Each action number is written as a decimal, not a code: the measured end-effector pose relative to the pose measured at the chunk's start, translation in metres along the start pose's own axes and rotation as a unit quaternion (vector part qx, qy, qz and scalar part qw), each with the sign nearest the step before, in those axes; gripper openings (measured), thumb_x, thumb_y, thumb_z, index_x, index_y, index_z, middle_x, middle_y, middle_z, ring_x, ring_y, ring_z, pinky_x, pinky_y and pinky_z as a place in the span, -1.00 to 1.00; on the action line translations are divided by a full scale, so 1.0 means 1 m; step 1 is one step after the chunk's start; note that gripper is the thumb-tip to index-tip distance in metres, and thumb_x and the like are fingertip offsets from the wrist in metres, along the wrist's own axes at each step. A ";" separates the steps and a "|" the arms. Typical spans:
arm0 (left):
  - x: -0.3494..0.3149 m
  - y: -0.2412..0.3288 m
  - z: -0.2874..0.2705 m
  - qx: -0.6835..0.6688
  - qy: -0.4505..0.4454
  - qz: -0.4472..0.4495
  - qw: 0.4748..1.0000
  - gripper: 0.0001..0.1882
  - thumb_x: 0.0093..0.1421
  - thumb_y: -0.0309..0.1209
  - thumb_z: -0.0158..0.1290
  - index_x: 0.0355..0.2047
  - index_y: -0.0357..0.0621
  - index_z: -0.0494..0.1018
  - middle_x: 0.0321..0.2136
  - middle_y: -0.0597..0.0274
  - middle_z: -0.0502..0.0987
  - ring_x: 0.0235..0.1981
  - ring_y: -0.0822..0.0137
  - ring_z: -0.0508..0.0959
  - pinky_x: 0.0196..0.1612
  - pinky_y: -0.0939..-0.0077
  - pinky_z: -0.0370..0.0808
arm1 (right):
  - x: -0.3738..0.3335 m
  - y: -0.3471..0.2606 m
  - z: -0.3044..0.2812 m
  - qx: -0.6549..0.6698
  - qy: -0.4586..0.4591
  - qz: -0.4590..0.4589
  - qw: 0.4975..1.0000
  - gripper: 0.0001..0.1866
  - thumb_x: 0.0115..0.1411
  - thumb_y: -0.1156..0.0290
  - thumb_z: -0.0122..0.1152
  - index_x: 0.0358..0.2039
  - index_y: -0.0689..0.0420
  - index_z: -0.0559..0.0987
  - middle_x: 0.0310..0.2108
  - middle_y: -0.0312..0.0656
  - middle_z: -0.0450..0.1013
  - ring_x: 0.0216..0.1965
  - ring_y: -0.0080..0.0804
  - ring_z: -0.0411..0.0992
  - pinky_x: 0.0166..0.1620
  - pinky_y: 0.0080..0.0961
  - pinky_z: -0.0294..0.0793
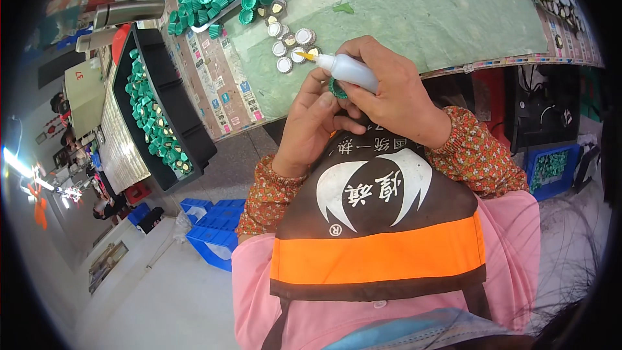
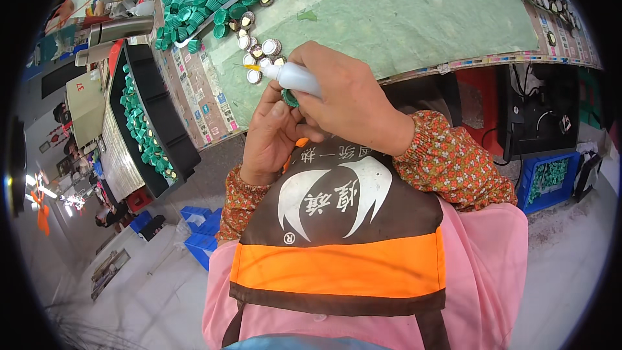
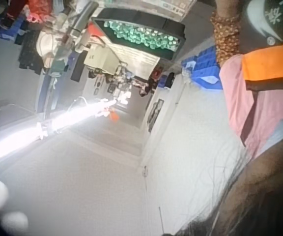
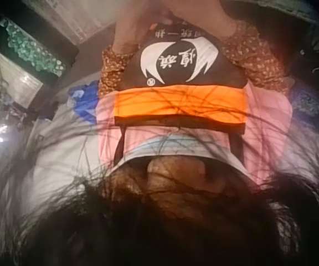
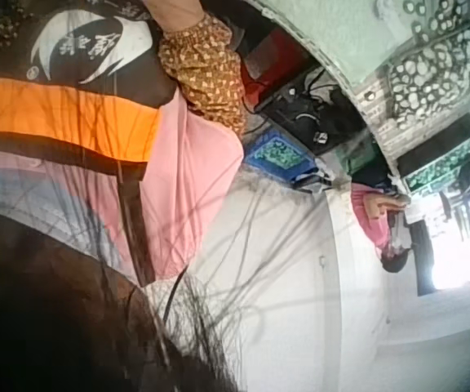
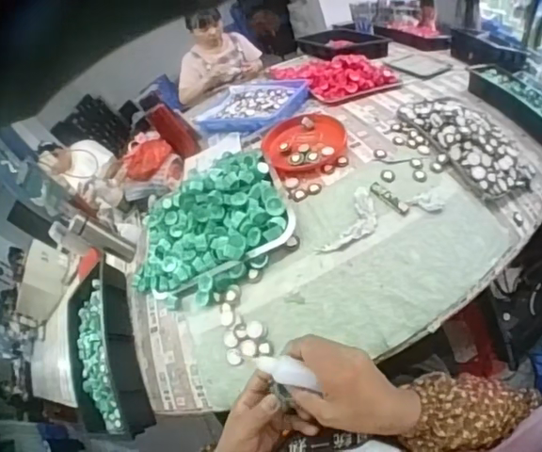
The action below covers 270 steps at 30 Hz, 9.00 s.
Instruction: The person repeatedly applies glue from a small bottle into green plastic caps and then presses a small circular object into each cap. The person handles the items one at a time, placing the finished units on the table.
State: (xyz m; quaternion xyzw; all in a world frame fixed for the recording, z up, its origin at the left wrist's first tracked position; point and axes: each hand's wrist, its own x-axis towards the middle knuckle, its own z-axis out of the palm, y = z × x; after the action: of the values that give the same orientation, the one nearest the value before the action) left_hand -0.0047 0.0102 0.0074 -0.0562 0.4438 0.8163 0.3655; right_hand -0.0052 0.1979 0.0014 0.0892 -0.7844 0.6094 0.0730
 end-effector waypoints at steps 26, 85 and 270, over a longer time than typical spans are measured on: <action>0.000 0.004 -0.019 -0.060 0.021 0.016 0.998 -0.38 0.39 -0.30 0.00 0.37 -0.26 0.13 0.03 -0.16 0.52 -0.22 0.36 0.59 -0.15 0.34 0.74 | -0.016 -0.014 -0.043 0.016 -0.084 -0.105 0.991 -0.73 0.09 0.53 0.38 -0.19 0.27 0.55 -0.38 -0.07 0.54 -0.48 -0.19 0.55 -0.42 -0.43 0.46; -0.004 0.032 -0.016 0.122 0.118 0.166 0.971 -0.59 0.37 -0.51 -0.01 0.20 -0.16 0.23 0.10 -0.08 0.46 -0.11 0.34 0.57 -0.02 0.31 0.68 | 0.040 0.089 -0.119 -0.445 0.215 -0.033 0.869 -0.72 0.34 0.24 0.19 0.01 0.03 0.56 -0.19 -0.20 0.51 -0.14 -0.17 0.39 0.00 -0.21 0.33; 0.008 0.001 -0.017 0.073 0.029 0.088 0.993 -0.60 0.42 -0.41 -0.02 0.20 -0.19 0.20 0.07 -0.03 0.46 -0.03 0.20 0.60 -0.05 0.28 0.69 | 0.007 -0.001 -0.016 0.136 -0.013 0.113 0.984 -0.71 0.28 0.38 0.26 -0.06 0.23 0.47 -0.25 -0.11 0.49 -0.31 -0.39 0.50 -0.27 -0.43 0.50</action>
State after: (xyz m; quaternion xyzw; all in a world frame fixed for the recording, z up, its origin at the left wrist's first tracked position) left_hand -0.0149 0.0013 -0.0051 -0.0136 0.5157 0.8088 0.2825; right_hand -0.0118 0.2128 0.0075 0.0173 -0.6998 0.7139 -0.0194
